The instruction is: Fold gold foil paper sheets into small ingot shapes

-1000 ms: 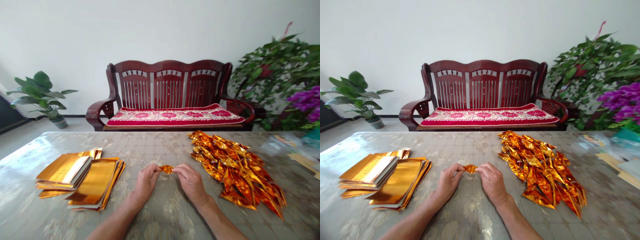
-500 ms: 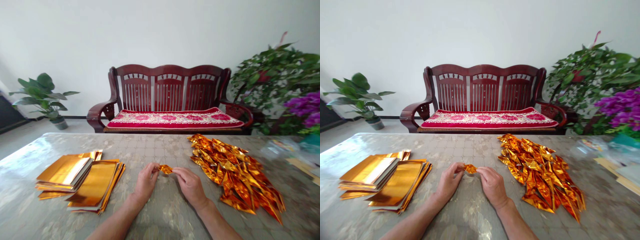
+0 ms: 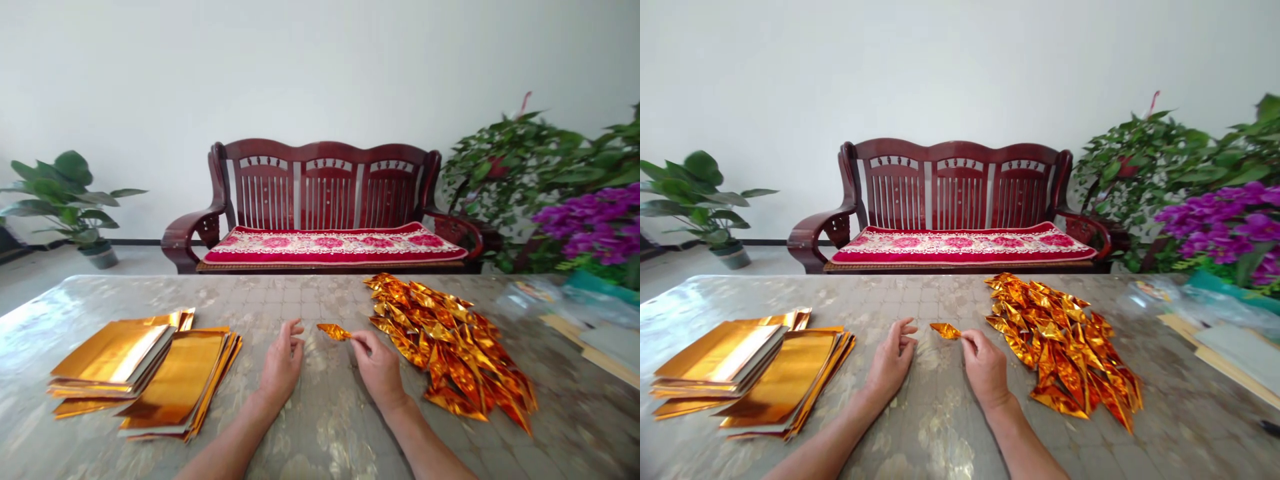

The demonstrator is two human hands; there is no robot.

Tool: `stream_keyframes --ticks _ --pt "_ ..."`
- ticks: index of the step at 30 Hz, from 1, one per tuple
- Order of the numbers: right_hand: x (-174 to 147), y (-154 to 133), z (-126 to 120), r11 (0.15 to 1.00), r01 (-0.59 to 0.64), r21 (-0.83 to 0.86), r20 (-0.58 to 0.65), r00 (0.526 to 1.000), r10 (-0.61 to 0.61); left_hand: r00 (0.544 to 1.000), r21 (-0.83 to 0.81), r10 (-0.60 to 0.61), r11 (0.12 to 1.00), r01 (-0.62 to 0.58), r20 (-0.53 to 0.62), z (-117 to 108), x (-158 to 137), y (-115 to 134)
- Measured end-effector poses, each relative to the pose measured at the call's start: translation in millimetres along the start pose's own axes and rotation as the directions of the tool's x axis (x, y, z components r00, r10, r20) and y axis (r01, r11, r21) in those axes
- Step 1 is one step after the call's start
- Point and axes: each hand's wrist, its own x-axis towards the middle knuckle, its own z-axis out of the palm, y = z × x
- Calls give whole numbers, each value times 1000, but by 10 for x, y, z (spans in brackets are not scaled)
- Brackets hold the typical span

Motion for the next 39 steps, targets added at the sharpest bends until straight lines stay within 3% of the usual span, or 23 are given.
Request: stream_keyframes --ticks 9,14,23,27,32,36,39 --pt "121 51 -73 987 -14 157 -159 987 39 999 159 24 987 -31 43 -12 5 11" --pt "194 74 -82 948 -190 256 -139 963 231 995 250 37 966 -60 97 -21 1 33" --pt "476 170 -244 927 -303 220 -183 921 345 987 297 67 949 -109 149 -31 8 -2" --pt "647 346 -496 918 -353 179 -232 892 388 982 300 75 946 -124 171 -28 7 -14" --pt "903 684 -1060 894 -447 33 -341 836 430 981 285 75 950 -125 181 -32 6 1" --pt "1023 947 -1460 814 -568 -122 -397 779 485 977 265 86 954 -137 196 -28 6 -10" --pt "1084 1117 -1624 752 -625 -209 -394 758 520 975 258 93 955 -144 201 -25 10 -18"
